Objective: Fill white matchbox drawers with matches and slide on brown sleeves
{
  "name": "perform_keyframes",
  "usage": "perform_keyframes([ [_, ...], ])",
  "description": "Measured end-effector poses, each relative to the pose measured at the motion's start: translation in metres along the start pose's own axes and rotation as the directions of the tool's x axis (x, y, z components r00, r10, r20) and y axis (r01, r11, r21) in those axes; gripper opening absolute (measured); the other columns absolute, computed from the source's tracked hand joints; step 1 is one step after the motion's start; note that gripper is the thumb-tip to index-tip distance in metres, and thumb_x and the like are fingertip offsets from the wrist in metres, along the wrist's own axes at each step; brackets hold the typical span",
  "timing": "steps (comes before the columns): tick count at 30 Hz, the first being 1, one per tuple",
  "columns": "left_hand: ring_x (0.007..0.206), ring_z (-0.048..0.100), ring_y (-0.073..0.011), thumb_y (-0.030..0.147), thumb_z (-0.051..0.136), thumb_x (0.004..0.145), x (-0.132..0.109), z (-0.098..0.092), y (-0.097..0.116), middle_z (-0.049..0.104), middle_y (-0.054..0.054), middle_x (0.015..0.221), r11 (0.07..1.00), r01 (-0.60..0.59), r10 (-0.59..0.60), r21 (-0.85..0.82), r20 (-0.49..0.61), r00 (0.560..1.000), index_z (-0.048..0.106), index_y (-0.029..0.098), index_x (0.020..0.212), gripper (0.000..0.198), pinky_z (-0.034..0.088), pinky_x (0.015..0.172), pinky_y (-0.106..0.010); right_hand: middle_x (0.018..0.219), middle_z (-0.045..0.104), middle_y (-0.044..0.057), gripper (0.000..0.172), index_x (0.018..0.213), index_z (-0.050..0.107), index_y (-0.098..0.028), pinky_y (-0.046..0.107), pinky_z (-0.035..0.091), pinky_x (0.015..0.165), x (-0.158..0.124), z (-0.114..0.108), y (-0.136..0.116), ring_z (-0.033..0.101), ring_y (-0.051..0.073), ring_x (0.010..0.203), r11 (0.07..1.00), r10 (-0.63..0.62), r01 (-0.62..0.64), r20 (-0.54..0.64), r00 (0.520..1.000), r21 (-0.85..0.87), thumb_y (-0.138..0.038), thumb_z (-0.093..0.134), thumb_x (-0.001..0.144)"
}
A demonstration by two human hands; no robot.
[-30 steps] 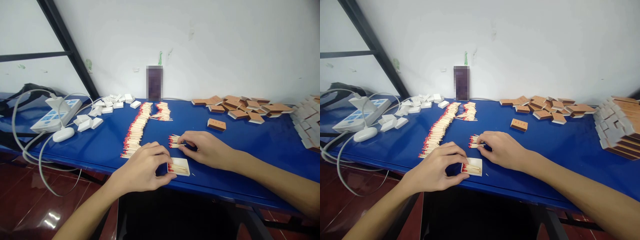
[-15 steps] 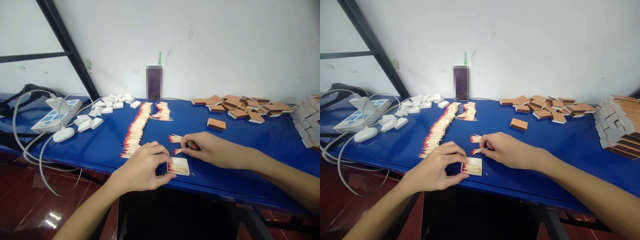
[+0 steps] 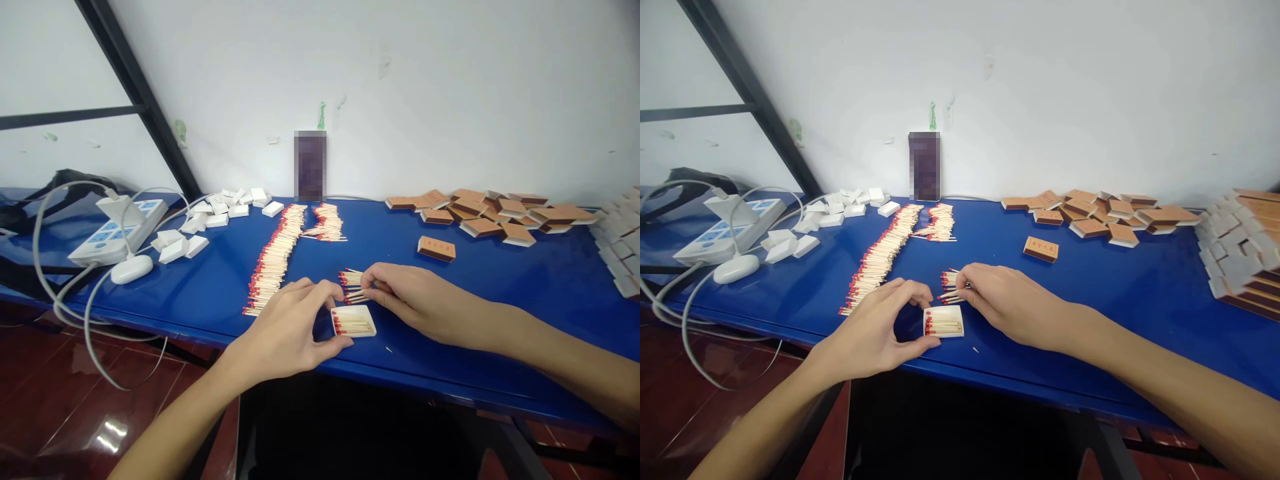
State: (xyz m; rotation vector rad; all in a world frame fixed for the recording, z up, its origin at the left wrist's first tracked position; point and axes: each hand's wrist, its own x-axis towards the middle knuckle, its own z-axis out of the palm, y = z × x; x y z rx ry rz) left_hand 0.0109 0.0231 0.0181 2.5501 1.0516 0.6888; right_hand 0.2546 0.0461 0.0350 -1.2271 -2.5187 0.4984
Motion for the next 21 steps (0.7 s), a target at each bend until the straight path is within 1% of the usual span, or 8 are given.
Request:
perform_keyframes([
  [4, 0.096, 0.061, -0.0223, 0.038, 0.075, 0.083, 0.0, 0.001, -0.001, 0.066, -0.003, 0.106, 1.0, -0.003, 0.003, 0.011, -0.012, 1.0, 0.051, 0.023, 0.117, 0.044, 0.049, 0.084, -0.036, 0.08, 0.064, 0.003, 0.024, 0.088, 0.056, -0.022, 0.03, 0.039, 0.062, -0.003, 0.005, -0.008, 0.056, 0.016, 0.068, 0.998, -0.054, 0.054, 0.014, 0.998, 0.016, -0.035, 0.041, 0.101],
  [7, 0.095, 0.06, -0.0224, 0.037, 0.072, 0.087, 0.001, 0.001, -0.001, 0.068, -0.003, 0.103, 0.998, -0.056, 0.056, 0.027, 0.0, 0.998, 0.058, 0.022, 0.111, 0.032, 0.048, 0.082, -0.036, 0.08, 0.065, 0.002, 0.022, 0.086, 0.056, -0.021, 0.03, 0.039, 0.063, -0.005, 0.01, -0.014, 0.056, 0.016, 0.069, 0.996, -0.09, 0.09, 0.038, 0.995, 0.021, -0.032, 0.043, 0.1],
  [10, 0.096, 0.06, -0.0219, 0.035, 0.071, 0.088, 0.002, 0.0, -0.001, 0.07, -0.003, 0.1, 0.995, -0.104, 0.104, 0.005, 0.004, 0.995, 0.063, 0.021, 0.102, 0.021, 0.048, 0.083, -0.035, 0.076, 0.063, 0.001, 0.019, 0.085, 0.058, -0.021, 0.029, 0.038, 0.063, -0.005, 0.012, -0.019, 0.055, 0.015, 0.068, 0.996, -0.086, 0.086, 0.022, 0.996, 0.021, -0.029, 0.047, 0.097],
  [12, 0.096, 0.06, -0.0215, 0.034, 0.072, 0.088, 0.002, 0.0, -0.001, 0.07, -0.002, 0.101, 0.994, -0.109, 0.109, -0.007, 0.007, 0.994, 0.064, 0.021, 0.102, 0.021, 0.048, 0.084, -0.035, 0.072, 0.062, 0.0, 0.017, 0.084, 0.059, -0.021, 0.028, 0.037, 0.063, -0.004, 0.013, -0.022, 0.053, 0.015, 0.066, 0.996, -0.079, 0.078, 0.018, 0.997, 0.038, -0.028, 0.049, 0.096],
  [15, 0.096, 0.06, -0.0213, 0.034, 0.072, 0.088, 0.002, -0.001, -0.001, 0.071, -0.002, 0.1, 0.995, -0.102, 0.102, -0.006, 0.007, 0.995, 0.063, 0.02, 0.105, 0.023, 0.048, 0.083, -0.034, 0.066, 0.058, -0.002, 0.017, 0.081, 0.061, -0.021, 0.026, 0.036, 0.059, -0.002, 0.014, -0.025, 0.05, 0.013, 0.061, 0.994, -0.06, 0.058, 0.011, 0.998, 0.096, -0.029, 0.053, 0.094],
  [18, 0.094, 0.06, -0.0213, 0.035, 0.072, 0.088, 0.002, -0.001, -0.001, 0.071, -0.002, 0.1, 0.995, -0.1, 0.1, -0.003, 0.005, 0.995, 0.063, 0.02, 0.106, 0.024, 0.048, 0.081, -0.034, 0.065, 0.056, -0.002, 0.019, 0.078, 0.061, -0.02, 0.024, 0.034, 0.055, -0.001, 0.017, -0.025, 0.048, 0.011, 0.058, 0.99, -0.044, 0.047, -0.024, 0.999, 0.132, -0.03, 0.057, 0.093],
  [21, 0.095, 0.06, -0.0219, 0.036, 0.072, 0.088, 0.002, 0.0, -0.002, 0.071, -0.003, 0.1, 0.996, -0.09, 0.09, 0.001, 0.008, 0.996, 0.064, 0.021, 0.105, 0.024, 0.048, 0.081, -0.035, 0.061, 0.055, -0.003, 0.019, 0.077, 0.062, -0.019, 0.024, 0.034, 0.053, -0.001, 0.017, -0.024, 0.046, 0.01, 0.055, 0.989, -0.055, 0.063, -0.061, 0.997, 0.132, -0.03, 0.058, 0.091],
])
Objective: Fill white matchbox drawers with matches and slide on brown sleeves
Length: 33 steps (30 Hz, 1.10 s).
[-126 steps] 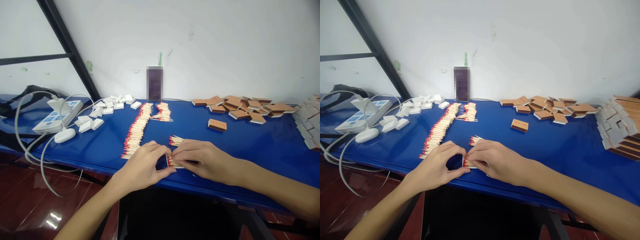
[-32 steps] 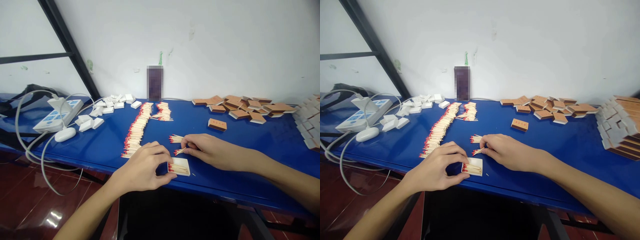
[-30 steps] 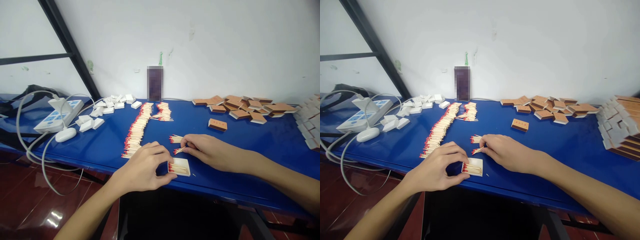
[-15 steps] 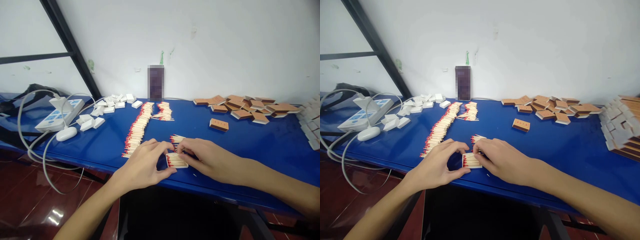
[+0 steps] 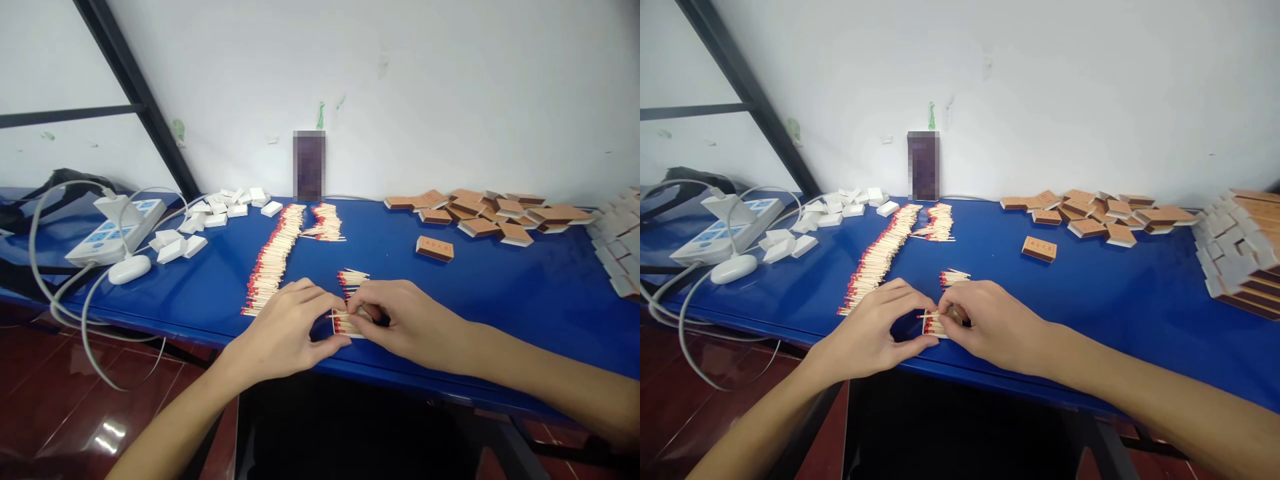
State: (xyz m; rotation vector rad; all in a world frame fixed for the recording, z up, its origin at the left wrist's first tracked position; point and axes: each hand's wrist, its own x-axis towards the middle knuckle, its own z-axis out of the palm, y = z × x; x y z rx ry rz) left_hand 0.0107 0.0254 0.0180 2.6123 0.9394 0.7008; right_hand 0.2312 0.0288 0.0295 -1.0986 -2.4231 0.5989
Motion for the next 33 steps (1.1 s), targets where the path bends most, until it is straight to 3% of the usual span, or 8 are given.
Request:
perform_keyframes([
  [5, 0.096, 0.06, -0.0221, 0.035, 0.073, 0.087, -0.001, 0.001, -0.001, 0.071, -0.003, 0.102, 1.0, 0.0, 0.0, 0.009, -0.005, 1.0, 0.065, 0.019, 0.107, 0.026, 0.048, 0.084, -0.036, 0.06, 0.054, -0.003, 0.013, 0.074, 0.063, -0.019, 0.023, 0.034, 0.053, -0.001, -0.007, 0.001, 0.047, 0.009, 0.054, 0.995, -0.066, 0.063, -0.035, 0.997, -0.074, -0.017, 0.057, 0.085],
  [11, 0.097, 0.059, -0.0215, 0.037, 0.071, 0.089, -0.001, 0.001, -0.002, 0.07, -0.003, 0.102, 1.0, -0.015, 0.015, 0.015, 0.012, 1.0, 0.068, 0.019, 0.109, 0.027, 0.048, 0.086, -0.036, 0.062, 0.055, -0.003, 0.011, 0.076, 0.066, -0.019, 0.022, 0.035, 0.053, -0.003, -0.011, 0.001, 0.047, 0.009, 0.054, 0.992, -0.096, 0.092, -0.044, 0.994, -0.091, -0.017, 0.058, 0.083],
  [16, 0.095, 0.058, -0.0214, 0.038, 0.068, 0.091, 0.0, 0.001, -0.002, 0.068, -0.004, 0.103, 0.999, -0.023, 0.021, 0.047, 0.035, 0.999, 0.07, 0.02, 0.111, 0.027, 0.048, 0.084, -0.036, 0.064, 0.055, -0.003, 0.011, 0.083, 0.066, -0.018, 0.023, 0.036, 0.054, 0.0, -0.014, 0.015, 0.048, 0.009, 0.053, 0.981, -0.111, 0.087, -0.132, 0.985, -0.174, -0.016, 0.055, 0.084],
  [27, 0.098, 0.056, -0.0212, 0.036, 0.066, 0.093, 0.0, 0.0, -0.001, 0.067, -0.005, 0.104, 0.999, -0.034, 0.033, 0.012, 0.056, 0.998, 0.067, 0.019, 0.109, 0.023, 0.047, 0.087, -0.035, 0.066, 0.056, -0.001, 0.017, 0.094, 0.069, -0.017, 0.025, 0.037, 0.057, 0.002, -0.015, 0.025, 0.052, 0.012, 0.058, 0.97, -0.051, 0.037, -0.049, 0.997, -0.241, -0.027, 0.057, 0.088],
  [33, 0.098, 0.057, -0.0212, 0.036, 0.065, 0.093, -0.001, 0.001, -0.001, 0.065, -0.005, 0.107, 0.998, -0.042, 0.04, 0.04, 0.056, 0.998, 0.068, 0.018, 0.113, 0.027, 0.047, 0.088, -0.036, 0.061, 0.05, -0.004, 0.017, 0.087, 0.067, -0.019, 0.025, 0.034, 0.054, 0.006, -0.018, 0.025, 0.047, 0.011, 0.053, 0.979, 0.018, -0.016, 0.009, 1.0, -0.201, -0.031, 0.056, 0.09],
])
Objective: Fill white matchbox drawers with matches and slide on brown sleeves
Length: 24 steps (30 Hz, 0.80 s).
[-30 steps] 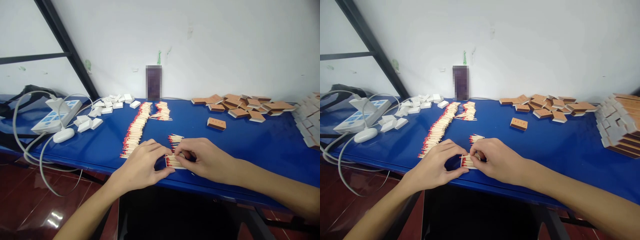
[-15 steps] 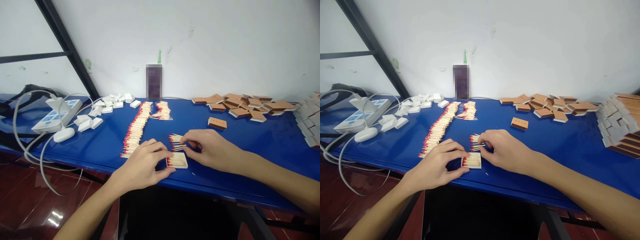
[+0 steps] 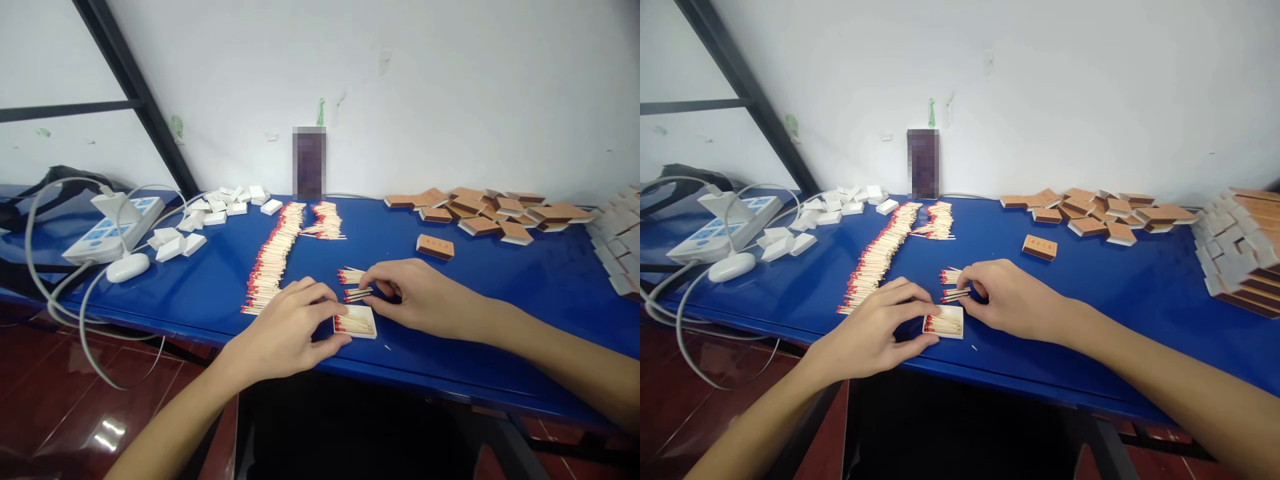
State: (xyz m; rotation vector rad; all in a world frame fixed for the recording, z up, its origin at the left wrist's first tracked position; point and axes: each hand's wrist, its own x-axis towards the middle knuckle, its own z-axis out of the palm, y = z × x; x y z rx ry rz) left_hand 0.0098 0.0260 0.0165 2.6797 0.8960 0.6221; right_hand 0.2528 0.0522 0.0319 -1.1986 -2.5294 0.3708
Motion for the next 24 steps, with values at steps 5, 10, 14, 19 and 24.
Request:
perform_keyframes([
  [5, 0.098, 0.057, -0.0212, 0.036, 0.064, 0.094, 0.0001, -0.0003, 0.0001, 0.065, -0.005, 0.107, 1.0, 0.003, -0.003, -0.005, 0.008, 1.0, 0.069, 0.019, 0.111, 0.024, 0.047, 0.088, -0.036, 0.059, 0.046, -0.005, 0.021, 0.08, 0.064, -0.02, 0.025, 0.033, 0.053, -0.0007, -0.0013, 0.002, 0.044, 0.01, 0.052, 0.998, 0.038, -0.041, 0.051, 0.998, 0.053, -0.036, 0.056, 0.091],
  [10, 0.099, 0.056, -0.0216, 0.036, 0.065, 0.094, -0.0001, -0.0002, 0.0, 0.065, -0.005, 0.106, 1.0, 0.007, -0.007, -0.006, 0.012, 1.0, 0.068, 0.02, 0.114, 0.026, 0.047, 0.088, -0.036, 0.059, 0.046, -0.005, 0.025, 0.083, 0.065, -0.021, 0.025, 0.031, 0.052, 0.0005, -0.0019, 0.0041, 0.042, 0.011, 0.052, 0.992, 0.086, -0.094, 0.092, 0.992, 0.084, -0.042, 0.055, 0.092],
  [14, 0.101, 0.056, -0.0219, 0.036, 0.065, 0.093, -0.0009, 0.0001, 0.0, 0.066, -0.005, 0.107, 1.0, 0.009, -0.009, -0.003, 0.001, 1.0, 0.067, 0.02, 0.115, 0.028, 0.048, 0.088, -0.036, 0.062, 0.05, -0.004, 0.029, 0.086, 0.063, -0.021, 0.026, 0.031, 0.053, 0.0003, -0.0053, 0.0038, 0.043, 0.012, 0.055, 0.983, 0.11, -0.133, 0.174, 0.979, 0.129, -0.046, 0.051, 0.095],
  [19, 0.1, 0.057, -0.0214, 0.037, 0.065, 0.094, -0.0007, 0.0, -0.0002, 0.066, -0.005, 0.107, 1.0, 0.001, -0.001, -0.002, -0.001, 1.0, 0.067, 0.02, 0.116, 0.028, 0.048, 0.088, -0.036, 0.07, 0.056, -0.002, 0.031, 0.09, 0.059, -0.023, 0.027, 0.033, 0.059, -0.0034, -0.0085, 0.0023, 0.048, 0.014, 0.062, 0.987, 0.1, -0.124, 0.211, 0.972, 0.102, -0.048, 0.043, 0.099],
  [24, 0.099, 0.058, -0.0211, 0.037, 0.066, 0.093, 0.0002, -0.0003, 0.0, 0.067, -0.005, 0.106, 1.0, 0.002, -0.002, -0.003, -0.015, 1.0, 0.066, 0.02, 0.114, 0.026, 0.048, 0.088, -0.036, 0.077, 0.061, 0.001, 0.03, 0.086, 0.055, -0.022, 0.028, 0.034, 0.06, -0.0067, -0.0087, 0.0006, 0.053, 0.016, 0.068, 0.994, 0.069, -0.085, 0.209, 0.975, 0.07, -0.044, 0.04, 0.1],
])
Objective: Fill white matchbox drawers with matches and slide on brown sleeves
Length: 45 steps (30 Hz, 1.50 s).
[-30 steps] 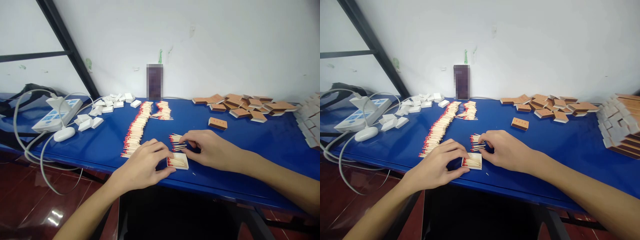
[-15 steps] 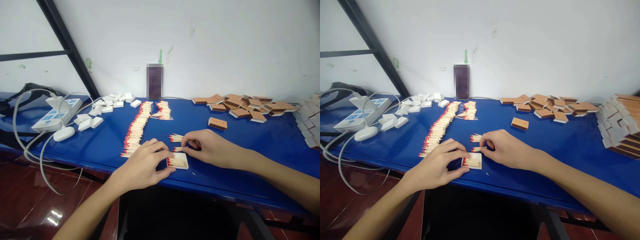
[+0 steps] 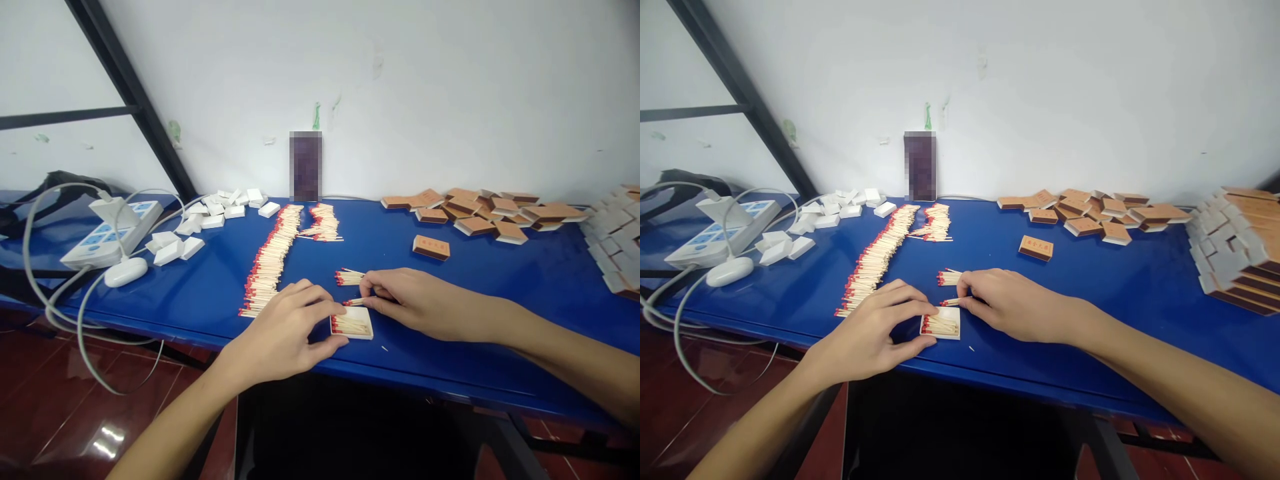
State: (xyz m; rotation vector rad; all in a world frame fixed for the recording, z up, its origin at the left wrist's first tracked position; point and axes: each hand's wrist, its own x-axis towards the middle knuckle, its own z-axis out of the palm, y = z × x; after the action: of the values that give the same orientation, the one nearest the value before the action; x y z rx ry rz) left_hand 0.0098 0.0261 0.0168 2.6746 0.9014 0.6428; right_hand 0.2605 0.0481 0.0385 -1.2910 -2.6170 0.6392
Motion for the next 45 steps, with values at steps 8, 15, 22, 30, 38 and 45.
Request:
perform_keyframes([
  [8, 0.098, 0.059, -0.0207, 0.036, 0.066, 0.092, -0.001, -0.001, 0.002, 0.067, -0.003, 0.104, 1.0, 0.008, -0.008, -0.009, 0.002, 1.0, 0.061, 0.021, 0.109, 0.023, 0.047, 0.086, -0.035, 0.08, 0.064, 0.002, 0.022, 0.084, 0.05, -0.023, 0.03, 0.037, 0.061, 0.0, 0.004, 0.002, 0.055, 0.017, 0.067, 0.997, -0.06, 0.058, -0.036, 0.998, -0.049, -0.033, 0.04, 0.1],
  [15, 0.098, 0.059, -0.0221, 0.035, 0.07, 0.088, -0.001, 0.001, 0.003, 0.064, -0.003, 0.111, 0.994, 0.11, -0.111, -0.027, -0.032, 0.993, 0.049, 0.023, 0.117, 0.038, 0.048, 0.086, -0.037, 0.083, 0.063, 0.002, 0.022, 0.092, 0.052, -0.022, 0.029, 0.039, 0.064, -0.002, -0.005, 0.002, 0.056, 0.017, 0.07, 0.997, -0.079, 0.076, -0.095, 0.992, -0.034, -0.037, 0.039, 0.102],
  [22, 0.095, 0.059, -0.0226, 0.037, 0.07, 0.089, -0.001, 0.001, 0.001, 0.066, -0.004, 0.108, 0.996, 0.086, -0.086, -0.008, -0.035, 0.996, 0.051, 0.022, 0.117, 0.037, 0.048, 0.083, -0.037, 0.078, 0.064, 0.001, 0.022, 0.086, 0.054, -0.021, 0.028, 0.036, 0.06, -0.002, 0.007, -0.016, 0.053, 0.014, 0.065, 0.992, -0.126, 0.126, -0.074, 0.989, 0.001, -0.035, 0.044, 0.1],
  [30, 0.094, 0.061, -0.0215, 0.037, 0.071, 0.089, 0.001, 0.001, 0.002, 0.07, -0.004, 0.1, 1.0, -0.004, 0.005, 0.003, -0.064, 0.998, 0.064, 0.018, 0.105, 0.025, 0.049, 0.083, -0.036, 0.074, 0.063, -0.001, 0.016, 0.081, 0.055, -0.021, 0.027, 0.032, 0.057, -0.003, 0.015, -0.025, 0.053, 0.013, 0.062, 0.998, -0.055, 0.052, -0.079, 0.995, -0.036, -0.029, 0.05, 0.094],
  [38, 0.095, 0.061, -0.0214, 0.035, 0.072, 0.089, 0.001, 0.002, 0.0, 0.071, -0.005, 0.1, 0.999, -0.03, 0.03, -0.011, -0.051, 0.998, 0.07, 0.019, 0.106, 0.024, 0.049, 0.086, -0.036, 0.072, 0.064, -0.001, 0.02, 0.083, 0.063, -0.022, 0.026, 0.035, 0.059, -0.002, 0.014, -0.028, 0.055, 0.013, 0.064, 0.999, -0.039, 0.04, -0.069, 0.997, 0.026, -0.034, 0.052, 0.096],
  [45, 0.095, 0.061, -0.0212, 0.037, 0.071, 0.09, 0.002, 0.001, 0.001, 0.072, -0.005, 0.102, 1.0, -0.02, 0.02, 0.002, -0.042, 0.999, 0.072, 0.019, 0.105, 0.024, 0.051, 0.085, -0.036, 0.067, 0.06, -0.001, 0.026, 0.079, 0.065, -0.021, 0.026, 0.033, 0.056, -0.003, 0.011, -0.033, 0.053, 0.013, 0.062, 0.998, -0.058, 0.061, -0.081, 0.995, 0.03, -0.039, 0.055, 0.094],
])
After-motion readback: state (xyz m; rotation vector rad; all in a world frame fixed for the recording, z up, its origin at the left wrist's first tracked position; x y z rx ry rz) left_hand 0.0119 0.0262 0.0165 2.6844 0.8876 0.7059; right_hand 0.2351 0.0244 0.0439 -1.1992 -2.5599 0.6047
